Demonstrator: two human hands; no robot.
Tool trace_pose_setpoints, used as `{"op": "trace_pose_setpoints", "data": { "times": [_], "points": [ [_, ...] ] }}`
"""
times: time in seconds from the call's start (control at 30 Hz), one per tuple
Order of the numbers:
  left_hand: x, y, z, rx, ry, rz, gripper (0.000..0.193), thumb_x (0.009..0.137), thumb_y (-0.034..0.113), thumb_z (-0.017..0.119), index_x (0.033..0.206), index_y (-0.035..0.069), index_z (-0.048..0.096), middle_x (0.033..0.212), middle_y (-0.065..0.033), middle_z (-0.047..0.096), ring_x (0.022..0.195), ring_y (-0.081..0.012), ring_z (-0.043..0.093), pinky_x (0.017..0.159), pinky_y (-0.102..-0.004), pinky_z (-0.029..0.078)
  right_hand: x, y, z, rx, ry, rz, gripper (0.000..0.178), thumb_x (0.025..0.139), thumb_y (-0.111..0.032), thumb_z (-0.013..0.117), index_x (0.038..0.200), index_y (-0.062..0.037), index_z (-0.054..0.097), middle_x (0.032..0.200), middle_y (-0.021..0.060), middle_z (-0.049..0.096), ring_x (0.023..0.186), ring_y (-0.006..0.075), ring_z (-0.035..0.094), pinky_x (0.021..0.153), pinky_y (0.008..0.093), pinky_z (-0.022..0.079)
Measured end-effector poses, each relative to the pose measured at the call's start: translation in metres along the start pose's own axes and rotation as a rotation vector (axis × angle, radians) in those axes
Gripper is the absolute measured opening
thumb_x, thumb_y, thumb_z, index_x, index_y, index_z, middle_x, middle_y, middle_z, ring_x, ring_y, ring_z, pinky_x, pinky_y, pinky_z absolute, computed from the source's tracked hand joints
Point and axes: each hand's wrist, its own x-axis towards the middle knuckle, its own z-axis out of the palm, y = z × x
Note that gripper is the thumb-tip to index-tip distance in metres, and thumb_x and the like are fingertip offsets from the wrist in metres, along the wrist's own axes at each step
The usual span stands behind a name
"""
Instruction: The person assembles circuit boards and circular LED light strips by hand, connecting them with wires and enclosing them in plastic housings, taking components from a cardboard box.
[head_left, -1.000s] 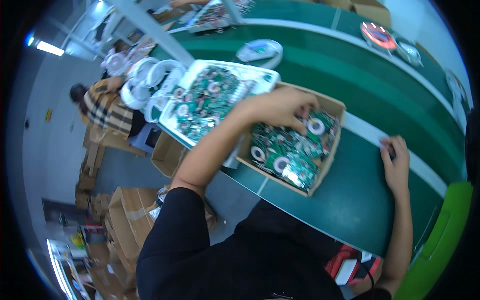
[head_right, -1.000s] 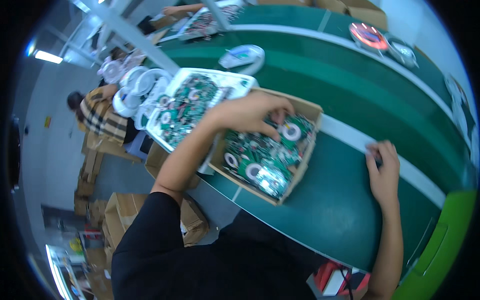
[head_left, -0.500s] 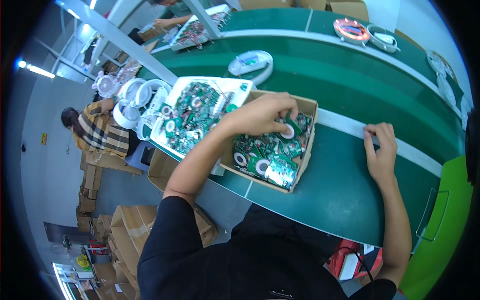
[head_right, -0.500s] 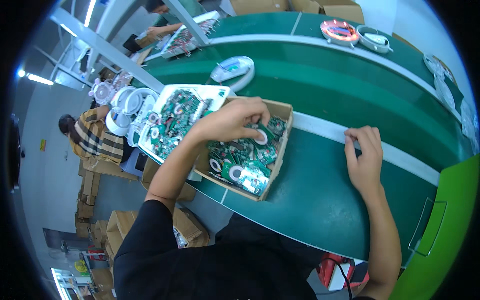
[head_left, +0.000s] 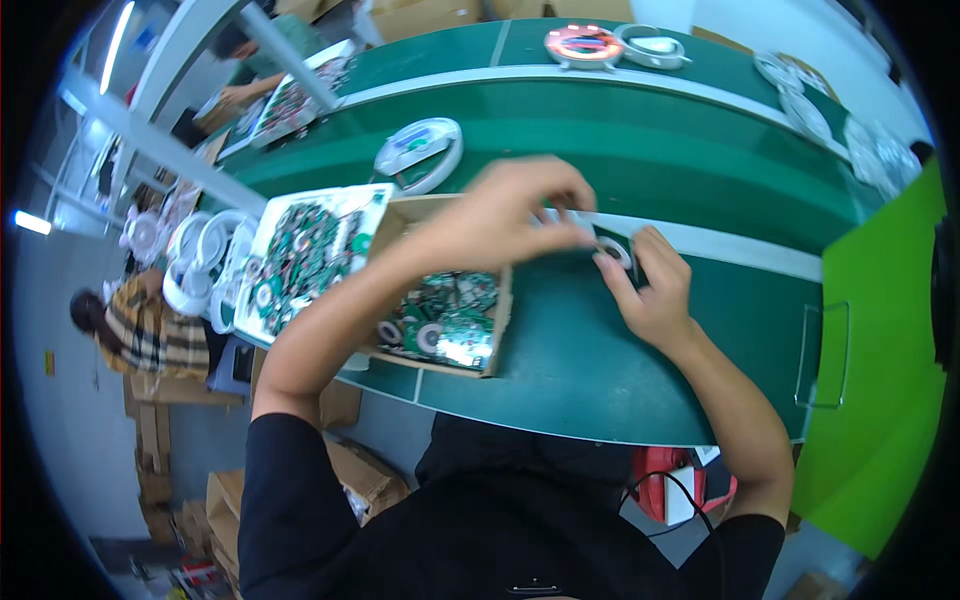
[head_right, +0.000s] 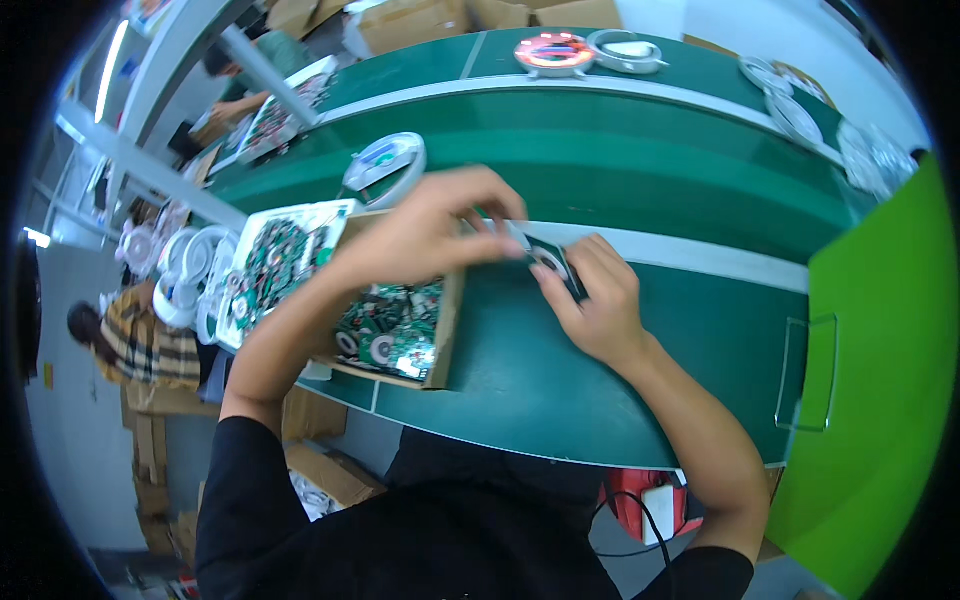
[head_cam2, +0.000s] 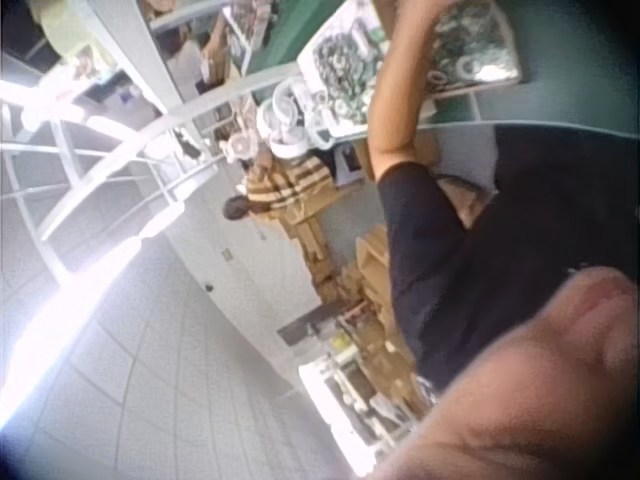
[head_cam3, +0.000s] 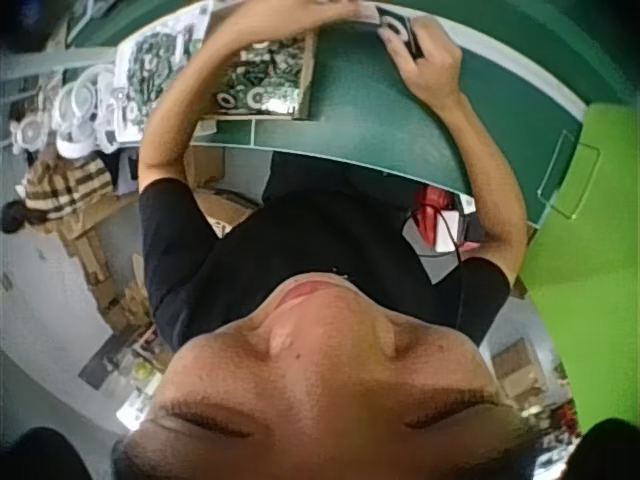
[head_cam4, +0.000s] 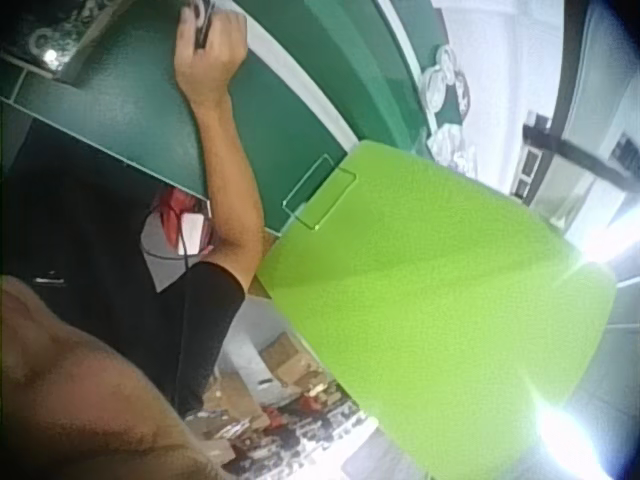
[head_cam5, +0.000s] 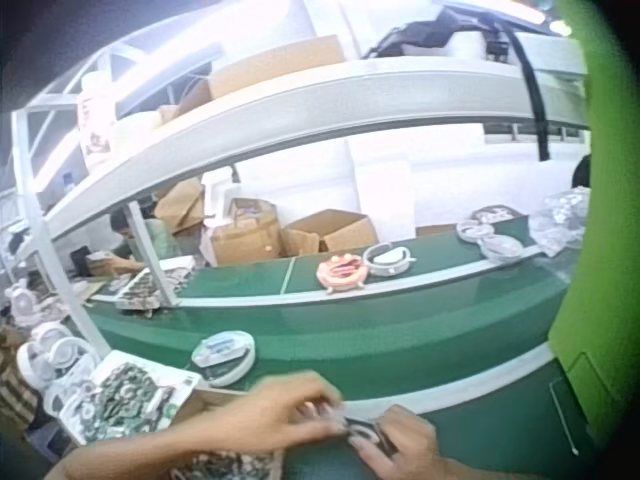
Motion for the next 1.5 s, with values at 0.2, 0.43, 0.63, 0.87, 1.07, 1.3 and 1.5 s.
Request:
{"op": "trace_pose_setpoints", "data": {
  "times": [0.2,0.43,0.63,0.87,1.07,1.3,1.5],
  "points": [
    [0.011,-0.112,-0.087,0.834,-0.266,-0.767,0.062,0.087,0.056,0.083,0.092,-0.006,0.076,0.089,-0.024,0.076,0.084,-0.0382,0.075,0.074,-0.0494,0.056,0.008,0.022,0.008,0.078,0.128,0.087,0.023,0.098,-0.02,0.08,0.102,0.0014,0.07,0.092,0.0183,0.068,0.086,0.0374,0.067,0.076,0.0451,0.053],
    [0.041,-0.147,-0.052,0.771,-0.27,-0.629,0.018,0.079,0.008,0.077,0.091,-0.005,0.077,0.102,-0.0298,0.076,0.099,-0.0435,0.076,0.089,-0.0487,0.06,0.01,0.024,0.0,0.14,0.12,0.175,0.018,0.099,-0.015,0.074,0.107,0.0012,0.069,0.094,0.0168,0.066,0.086,0.0359,0.066,0.076,0.0449,0.053],
    [0.04,-0.052,0.033,0.748,-0.302,-0.233,0.014,0.086,0.004,0.066,0.094,-0.005,0.075,0.101,-0.029,0.075,0.099,-0.0447,0.075,0.088,-0.0527,0.059,0.03,0.052,-0.019,0.074,0.427,0.205,0.018,0.104,-0.015,0.07,0.115,-0.0009,0.069,0.1,0.0177,0.068,0.087,0.0369,0.066,0.078,0.046,0.054],
    [0.009,0.043,0.15,0.723,-0.376,0.253,0.017,0.084,0.006,0.069,0.1,0.0,0.073,0.107,-0.0156,0.072,0.102,-0.0327,0.076,0.088,-0.0498,0.064,0.041,0.082,-0.046,0.265,0.398,0.504,0.015,0.103,-0.016,0.073,0.109,-0.0034,0.068,0.084,0.0038,0.069,0.066,0.0085,0.059,0.058,0.0296,0.048],
    [-0.013,0.056,0.036,0.299,0.097,0.168,0.026,0.098,0.021,0.075,0.113,0.0,0.071,0.114,-0.0202,0.071,0.105,-0.0382,0.071,0.094,-0.0461,0.057,0.06,0.031,-0.072,0.346,0.043,0.493,0.018,0.099,-0.015,0.075,0.113,-0.0042,0.07,0.09,0.0042,0.074,0.07,0.0059,0.059,0.061,0.026,0.047],
    [-0.015,-0.037,-0.006,-0.289,-0.03,-0.159,0.037,0.104,0.03,0.08,0.119,0.0,0.067,0.109,-0.0078,0.075,0.1,-0.016,0.071,0.082,-0.033,0.058,0.08,-0.038,-0.021,0.311,-0.456,0.476,0.023,0.098,-0.015,0.074,0.111,0.0029,0.07,0.089,0.006,0.074,0.078,0.0111,0.065,0.07,0.031,0.052],
    [-0.026,-0.066,-0.016,-0.514,0.087,-0.238,0.024,0.102,0.019,0.08,0.106,0.003,0.064,0.098,-0.0043,0.075,0.086,-0.007,0.069,0.075,-0.0241,0.054,0.096,-0.029,-0.004,0.555,-0.574,0.571,0.045,0.094,-0.022,0.081,0.126,0.0048,0.064,0.103,0.009,0.073,0.093,0.0132,0.066,0.083,0.0301,0.053]
  ]
}}
